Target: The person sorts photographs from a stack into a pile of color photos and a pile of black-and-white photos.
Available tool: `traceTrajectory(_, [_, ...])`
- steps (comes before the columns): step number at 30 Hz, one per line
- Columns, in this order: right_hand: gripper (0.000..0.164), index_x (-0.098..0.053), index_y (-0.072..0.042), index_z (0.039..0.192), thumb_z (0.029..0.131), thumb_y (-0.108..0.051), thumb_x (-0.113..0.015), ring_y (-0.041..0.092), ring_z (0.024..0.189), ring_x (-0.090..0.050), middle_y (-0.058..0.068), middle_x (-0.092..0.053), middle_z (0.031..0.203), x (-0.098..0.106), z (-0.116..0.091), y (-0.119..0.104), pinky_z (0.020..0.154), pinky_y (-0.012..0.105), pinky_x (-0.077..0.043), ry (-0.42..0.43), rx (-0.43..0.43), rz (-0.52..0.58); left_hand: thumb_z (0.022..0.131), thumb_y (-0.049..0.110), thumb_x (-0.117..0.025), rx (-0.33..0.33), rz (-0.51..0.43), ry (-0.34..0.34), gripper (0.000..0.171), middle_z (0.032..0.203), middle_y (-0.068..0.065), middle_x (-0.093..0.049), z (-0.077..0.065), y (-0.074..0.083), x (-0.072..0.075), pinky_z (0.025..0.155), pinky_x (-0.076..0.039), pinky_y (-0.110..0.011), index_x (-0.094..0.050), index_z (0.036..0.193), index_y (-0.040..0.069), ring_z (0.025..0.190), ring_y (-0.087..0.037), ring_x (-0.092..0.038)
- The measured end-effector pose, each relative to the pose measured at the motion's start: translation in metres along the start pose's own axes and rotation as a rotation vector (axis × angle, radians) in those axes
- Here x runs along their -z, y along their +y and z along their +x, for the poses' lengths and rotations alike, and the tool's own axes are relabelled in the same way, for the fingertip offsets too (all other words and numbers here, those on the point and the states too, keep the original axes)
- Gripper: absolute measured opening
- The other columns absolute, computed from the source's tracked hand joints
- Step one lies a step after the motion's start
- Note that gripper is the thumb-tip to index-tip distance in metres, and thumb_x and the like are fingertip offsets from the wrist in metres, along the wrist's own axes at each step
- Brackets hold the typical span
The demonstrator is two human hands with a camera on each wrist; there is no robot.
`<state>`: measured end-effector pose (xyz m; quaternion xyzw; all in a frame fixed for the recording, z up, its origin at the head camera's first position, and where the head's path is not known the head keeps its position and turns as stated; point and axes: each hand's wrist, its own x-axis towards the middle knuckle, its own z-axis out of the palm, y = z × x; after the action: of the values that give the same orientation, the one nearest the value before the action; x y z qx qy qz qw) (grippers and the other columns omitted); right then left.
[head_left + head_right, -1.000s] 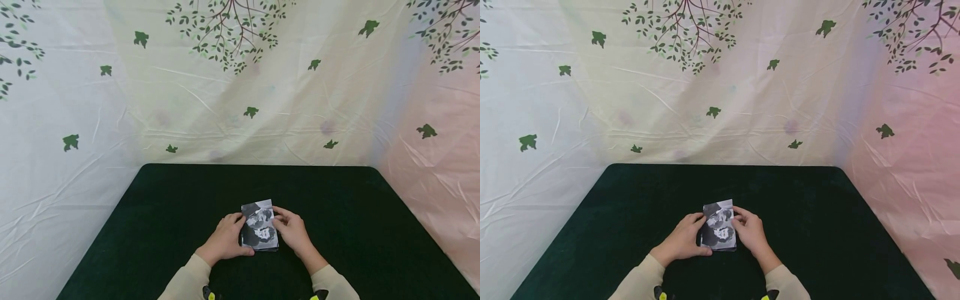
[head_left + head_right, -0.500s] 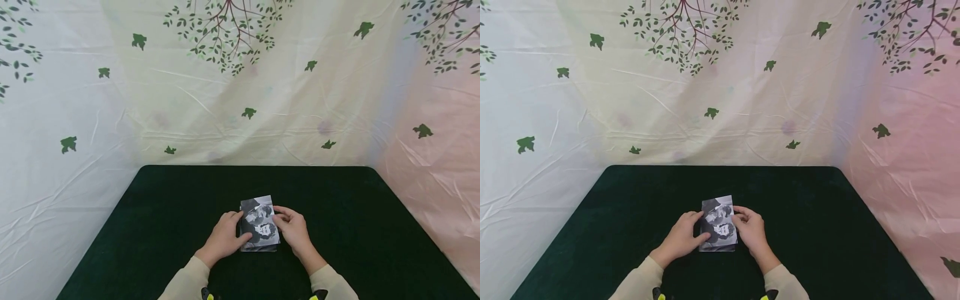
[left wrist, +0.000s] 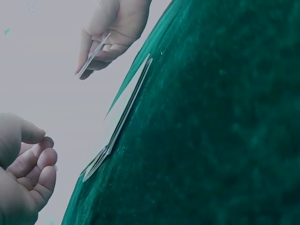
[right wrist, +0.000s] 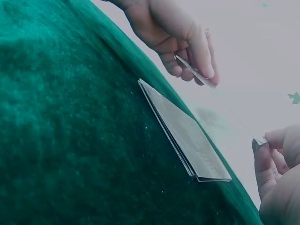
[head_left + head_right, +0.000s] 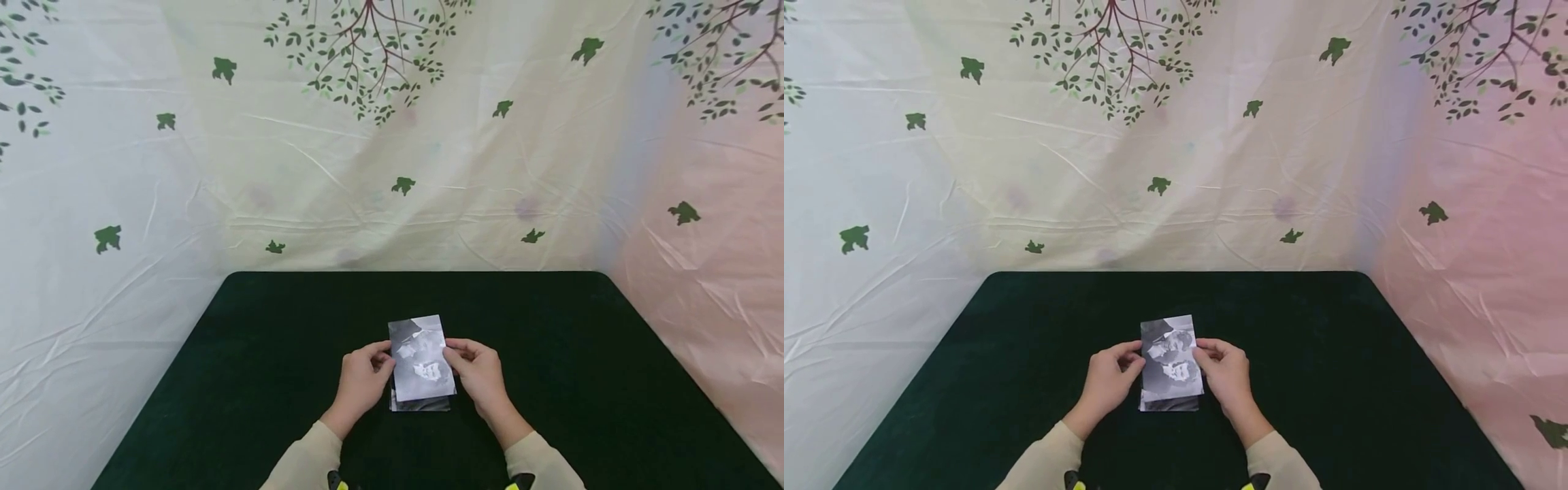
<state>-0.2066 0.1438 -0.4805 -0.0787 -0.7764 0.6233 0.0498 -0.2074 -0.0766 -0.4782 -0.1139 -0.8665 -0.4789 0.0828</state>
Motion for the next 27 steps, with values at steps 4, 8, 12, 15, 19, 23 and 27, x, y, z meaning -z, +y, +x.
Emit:
traceTrajectory(4, [0.017,-0.074,-0.014,0.103,0.088,-0.021,-0.071,0.020,0.083,-0.064,0.004,-0.069,0.097,-0.002,-0.002,-0.002,0.069,0.030,-0.054,0.032,0.006,-0.013,0.088,0.012,-0.069,0.027,-0.026,0.046,0.028,0.084,0.008,-0.067,0.001,0.000,0.000,0.064,-0.050,-0.022,-0.069,0.116,0.011,0.071,-0.007,-0.058])
traceTrajectory(8, [0.015,-0.074,-0.015,0.100,0.086,-0.020,-0.073,0.018,0.081,-0.065,0.002,-0.070,0.096,-0.005,-0.003,-0.006,0.067,0.029,-0.055,0.052,0.027,-0.039,0.088,0.011,-0.069,0.052,-0.044,0.066,0.027,0.084,0.005,-0.067,0.002,0.002,0.002,0.060,-0.050,-0.024,-0.070,0.115,0.011,0.069,-0.009,-0.058])
traceTrajectory(12, [0.014,-0.075,-0.015,0.099,0.086,-0.019,-0.074,0.017,0.079,-0.065,0.002,-0.070,0.094,-0.008,-0.004,-0.010,0.066,0.028,-0.055,0.061,0.048,-0.053,0.088,0.010,-0.069,0.074,-0.062,0.068,0.028,0.084,0.004,-0.067,0.002,0.003,0.005,0.058,-0.050,-0.024,-0.069,0.116,0.010,0.066,-0.009,-0.059])
traceTrajectory(15, [0.014,-0.076,-0.016,0.098,0.085,-0.019,-0.074,0.017,0.077,-0.064,0.001,-0.070,0.092,-0.011,-0.005,-0.014,0.064,0.028,-0.054,0.057,0.060,-0.069,0.088,0.009,-0.069,0.086,-0.071,0.066,0.029,0.084,0.003,-0.068,0.002,0.002,0.008,0.058,-0.051,-0.023,-0.068,0.117,0.009,0.066,-0.007,-0.061])
traceTrajectory(19, [0.013,-0.075,-0.018,0.098,0.085,-0.020,-0.074,0.016,0.076,-0.063,-0.001,-0.070,0.090,-0.015,-0.006,-0.016,0.063,0.027,-0.054,0.041,0.074,-0.104,0.088,0.008,-0.069,0.106,-0.066,0.064,0.030,0.084,0.002,-0.067,0.001,0.000,0.013,0.059,-0.052,-0.022,-0.068,0.117,0.009,0.066,-0.006,-0.063])
traceTrajectory(23, [0.015,-0.075,-0.019,0.099,0.084,-0.020,-0.075,0.015,0.075,-0.061,-0.003,-0.070,0.089,-0.021,-0.007,-0.017,0.061,0.027,-0.052,0.028,0.104,-0.146,0.088,0.009,-0.069,0.123,-0.037,0.061,0.030,0.085,0.002,-0.067,0.001,-0.003,0.020,0.060,-0.052,-0.022,-0.068,0.118,0.011,0.067,-0.006,-0.063])
traceTrajectory(27, [0.017,-0.075,-0.019,0.101,0.084,-0.020,-0.075,0.013,0.076,-0.060,-0.006,-0.070,0.089,-0.028,-0.010,-0.020,0.064,0.026,-0.051,-0.002,0.140,-0.195,0.088,0.009,-0.069,0.134,0.000,0.059,0.029,0.085,0.002,-0.067,0.000,-0.005,0.030,0.060,-0.052,-0.022,-0.068,0.118,0.011,0.066,-0.007,-0.062])
